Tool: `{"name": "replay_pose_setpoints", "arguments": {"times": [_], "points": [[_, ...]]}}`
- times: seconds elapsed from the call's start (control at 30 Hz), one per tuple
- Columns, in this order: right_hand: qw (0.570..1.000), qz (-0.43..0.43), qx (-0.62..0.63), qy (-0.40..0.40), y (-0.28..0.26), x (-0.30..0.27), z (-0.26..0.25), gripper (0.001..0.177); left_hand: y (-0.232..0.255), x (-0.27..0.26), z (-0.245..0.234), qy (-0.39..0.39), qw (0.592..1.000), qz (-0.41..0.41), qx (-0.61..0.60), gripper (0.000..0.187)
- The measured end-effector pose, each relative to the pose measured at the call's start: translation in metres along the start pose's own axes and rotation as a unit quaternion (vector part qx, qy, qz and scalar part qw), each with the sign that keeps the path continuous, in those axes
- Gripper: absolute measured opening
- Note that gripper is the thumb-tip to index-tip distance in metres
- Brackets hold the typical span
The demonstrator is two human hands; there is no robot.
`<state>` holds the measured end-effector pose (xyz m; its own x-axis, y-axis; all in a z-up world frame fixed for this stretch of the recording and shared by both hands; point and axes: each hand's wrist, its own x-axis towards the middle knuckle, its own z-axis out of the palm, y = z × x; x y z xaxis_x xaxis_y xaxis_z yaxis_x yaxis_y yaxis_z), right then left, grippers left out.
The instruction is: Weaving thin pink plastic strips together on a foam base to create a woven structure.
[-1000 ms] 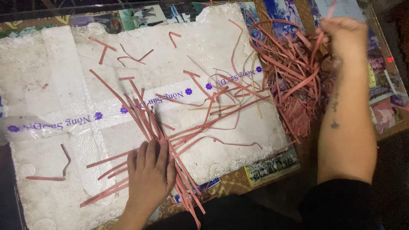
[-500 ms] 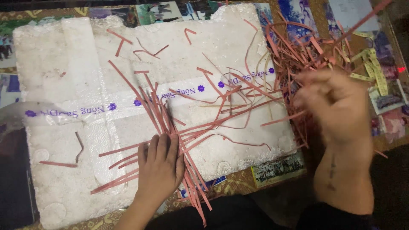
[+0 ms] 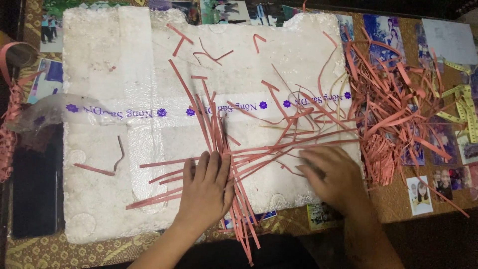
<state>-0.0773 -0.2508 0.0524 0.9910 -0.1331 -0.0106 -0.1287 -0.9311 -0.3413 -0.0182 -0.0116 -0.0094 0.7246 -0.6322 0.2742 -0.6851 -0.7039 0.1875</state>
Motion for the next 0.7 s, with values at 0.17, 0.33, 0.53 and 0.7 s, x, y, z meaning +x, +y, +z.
{"name": "replay_pose_setpoints", "arguments": {"times": [0.17,0.33,0.53,0.7], "points": [[0.979,-0.199,0.018,-0.031,-0.027,0.018,0.043,0.025,0.000,-0.003,0.004,-0.012,1.000,0.003,0.013,0.048],[0.939,-0.332,0.084,-0.008,-0.036,0.028,0.059,0.011,0.000,-0.004,0.006,-0.015,1.000,-0.002,0.007,0.049],[0.964,-0.237,0.122,-0.005,-0.032,0.033,0.039,0.024,0.001,0.000,0.001,-0.004,1.000,0.001,0.022,0.048],[0.982,-0.160,0.091,-0.037,-0.039,0.061,0.038,0.019,0.003,0.000,-0.001,0.007,1.000,0.004,0.022,0.046]]}}
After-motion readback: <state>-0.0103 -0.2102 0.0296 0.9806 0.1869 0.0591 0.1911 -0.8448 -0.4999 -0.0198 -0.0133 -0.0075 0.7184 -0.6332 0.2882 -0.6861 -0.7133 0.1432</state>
